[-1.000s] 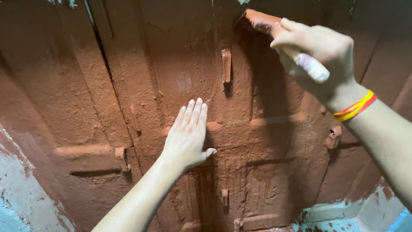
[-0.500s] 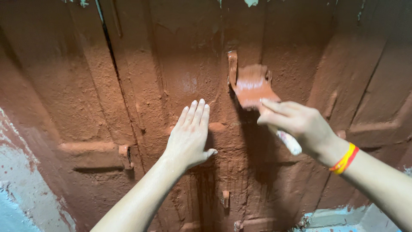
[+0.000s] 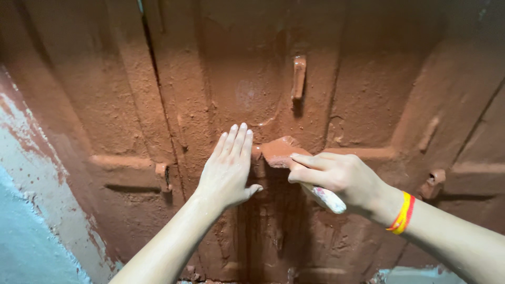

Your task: The person paints a wooden door with reddish-brown paint using a brush. They hold the door with one hand while applying paint with the other, working on the lower panels and edges.

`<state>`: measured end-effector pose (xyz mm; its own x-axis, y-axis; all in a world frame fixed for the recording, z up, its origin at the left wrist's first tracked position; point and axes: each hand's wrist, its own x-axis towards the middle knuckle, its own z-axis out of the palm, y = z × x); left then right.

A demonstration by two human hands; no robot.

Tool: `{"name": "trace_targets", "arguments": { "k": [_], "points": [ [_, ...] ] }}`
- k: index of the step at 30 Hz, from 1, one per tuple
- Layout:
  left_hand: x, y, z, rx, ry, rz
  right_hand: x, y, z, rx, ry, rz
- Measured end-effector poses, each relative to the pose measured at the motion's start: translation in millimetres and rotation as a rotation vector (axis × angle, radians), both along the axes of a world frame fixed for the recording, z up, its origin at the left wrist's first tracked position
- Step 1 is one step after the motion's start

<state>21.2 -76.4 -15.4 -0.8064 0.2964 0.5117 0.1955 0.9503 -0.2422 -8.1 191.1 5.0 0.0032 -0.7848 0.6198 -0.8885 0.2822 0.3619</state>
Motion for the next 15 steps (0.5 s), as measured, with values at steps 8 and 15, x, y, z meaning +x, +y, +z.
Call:
{"name": "trace_targets", "arguments": {
  "k": [8,15],
  "points": [
    [21.6,-57.7,4.9,-0.051,0.034,0.031,6.6,-39.1,65.6,-0.230,0.069,0.081],
    [17.1,-105.9,44.0,-0.114,0.122,-0.058,27.4,-75.8,125.4,-0.344,0.583,-0.103]
  ]
}}
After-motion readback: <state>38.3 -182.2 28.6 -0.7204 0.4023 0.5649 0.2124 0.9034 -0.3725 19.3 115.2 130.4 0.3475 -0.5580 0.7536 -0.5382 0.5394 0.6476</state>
